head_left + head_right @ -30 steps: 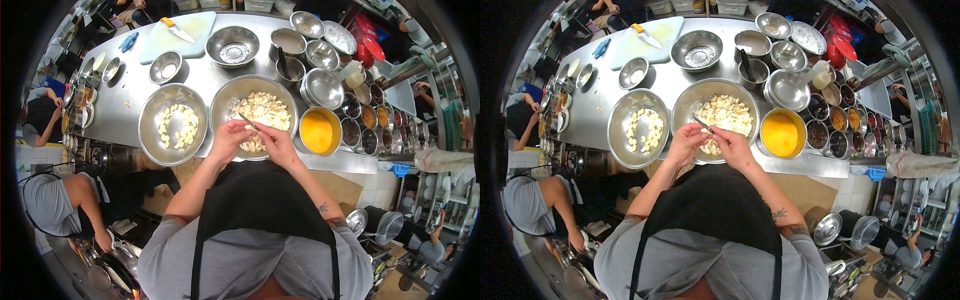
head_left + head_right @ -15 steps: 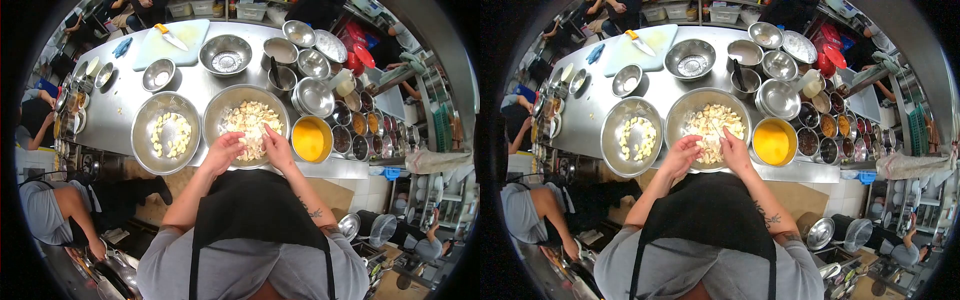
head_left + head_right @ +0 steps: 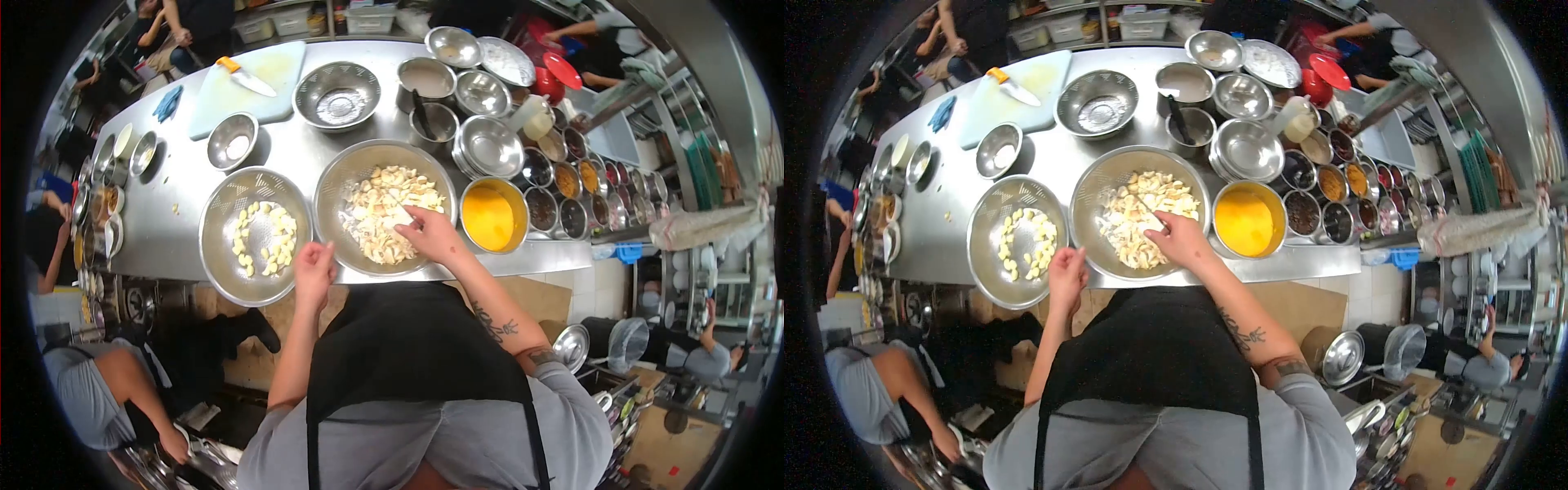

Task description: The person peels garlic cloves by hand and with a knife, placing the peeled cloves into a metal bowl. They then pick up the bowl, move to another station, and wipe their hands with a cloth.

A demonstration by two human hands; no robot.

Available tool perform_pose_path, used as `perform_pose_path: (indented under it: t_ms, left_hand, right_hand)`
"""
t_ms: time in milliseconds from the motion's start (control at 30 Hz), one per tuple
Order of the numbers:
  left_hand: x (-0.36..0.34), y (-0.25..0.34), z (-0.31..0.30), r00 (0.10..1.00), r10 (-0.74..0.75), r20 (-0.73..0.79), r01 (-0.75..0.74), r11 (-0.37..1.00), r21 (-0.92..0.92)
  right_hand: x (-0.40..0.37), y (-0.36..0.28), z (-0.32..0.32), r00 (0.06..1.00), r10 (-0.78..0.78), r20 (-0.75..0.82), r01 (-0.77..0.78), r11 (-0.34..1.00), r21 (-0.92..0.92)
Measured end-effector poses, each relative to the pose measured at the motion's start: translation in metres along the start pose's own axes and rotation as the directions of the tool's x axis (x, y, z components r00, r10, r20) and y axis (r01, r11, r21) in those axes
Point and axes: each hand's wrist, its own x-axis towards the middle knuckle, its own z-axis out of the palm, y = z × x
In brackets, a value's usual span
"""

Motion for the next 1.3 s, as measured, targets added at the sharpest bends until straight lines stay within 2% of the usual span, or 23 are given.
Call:
perform_pose_path:
  t_ms: [67, 133, 233, 267, 333, 367, 467, 500, 567, 600, 700, 800, 900, 1000, 1067, 1133, 1167, 1300]
  left_hand:
    - [0.001, -0.013, -0.001, 0.999, 0.022, -0.029, -0.019, 0.995, 0.099]
    - [-0.002, -0.016, 0.002, 0.999, 0.036, -0.038, -0.029, 0.982, 0.186]
    - [-0.007, 0.0, 0.008, 0.978, -0.211, 0.001, 0.203, 0.942, 0.269]
    - [-0.009, -0.001, 0.002, 0.992, -0.109, 0.064, 0.07, 0.892, 0.446]
    - [-0.018, 0.009, -0.001, 0.968, 0.044, 0.246, -0.212, 0.663, 0.718]
    - [-0.03, 0.026, -0.002, 0.976, -0.008, 0.216, -0.164, 0.625, 0.763]
    - [-0.025, 0.031, -0.012, 0.948, 0.243, 0.207, -0.319, 0.747, 0.583]
    - [-0.016, 0.028, -0.012, 0.941, 0.203, 0.269, -0.315, 0.817, 0.484]
    - [-0.001, 0.025, 0.007, 0.929, 0.102, 0.355, -0.183, 0.962, 0.203]
    - [0.005, 0.022, 0.017, 0.91, 0.077, 0.408, -0.108, 0.993, 0.054]
    - [0.016, -0.002, 0.044, 0.912, 0.121, 0.391, -0.169, 0.981, 0.091]
    - [0.015, -0.02, 0.06, 0.941, 0.035, 0.337, -0.021, 0.999, -0.043]
    - [0.007, -0.022, 0.071, 0.962, 0.034, 0.272, -0.035, 0.999, -0.003]
    - [0.001, -0.021, 0.082, 0.973, 0.052, 0.223, -0.072, 0.994, 0.083]
    - [0.0, -0.019, 0.086, 0.974, 0.034, 0.223, -0.074, 0.982, 0.174]
    - [-0.001, -0.016, 0.094, 0.979, 0.048, 0.196, -0.082, 0.982, 0.169]
    - [-0.002, -0.017, 0.096, 0.979, 0.051, 0.196, -0.075, 0.991, 0.114]
    - [-0.018, -0.004, 0.114, 0.974, 0.076, 0.214, -0.066, 0.996, -0.051]
  right_hand:
    - [0.0, 0.004, 0.005, 0.999, -0.041, -0.019, 0.04, 0.999, -0.024]
    - [-0.006, 0.001, 0.006, 1.0, -0.008, -0.009, 0.008, 1.0, 0.018]
    - [-0.018, -0.005, 0.015, 0.999, 0.042, 0.01, -0.043, 0.996, 0.076]
    - [-0.021, -0.003, 0.018, 0.998, 0.054, 0.008, -0.055, 0.995, 0.086]
    - [-0.025, 0.006, 0.021, 0.996, 0.085, -0.002, -0.084, 0.991, 0.105]
    - [-0.026, 0.009, 0.019, 0.998, 0.058, -0.009, -0.058, 0.997, 0.046]
    - [-0.031, 0.022, 0.019, 0.989, 0.141, -0.038, -0.135, 0.981, 0.137]
    - [-0.031, 0.032, 0.024, 0.989, 0.137, -0.045, -0.129, 0.98, 0.155]
    - [-0.033, 0.03, 0.022, 0.99, 0.14, 0.013, -0.14, 0.985, 0.1]
    - [-0.032, 0.027, 0.02, 0.99, 0.134, 0.036, -0.136, 0.988, 0.07]
    - [-0.028, 0.026, 0.016, 0.99, 0.094, 0.103, -0.097, 0.995, 0.026]
    - [-0.023, 0.027, 0.005, 0.981, 0.051, 0.189, -0.048, 0.999, -0.02]
    - [-0.022, 0.052, 0.003, 0.958, -0.007, 0.286, 0.012, 1.0, -0.016]
    - [-0.027, 0.048, -0.009, 0.942, -0.103, 0.319, 0.015, 0.964, 0.266]
    - [-0.023, 0.037, -0.021, 0.926, -0.091, 0.367, -0.053, 0.93, 0.364]
    - [-0.018, 0.026, -0.03, 0.907, -0.062, 0.416, -0.136, 0.892, 0.431]
    - [-0.013, 0.026, -0.029, 0.904, -0.051, 0.425, -0.174, 0.863, 0.474]
    - [-0.009, 0.014, -0.041, 0.925, -0.171, 0.339, -0.017, 0.874, 0.486]
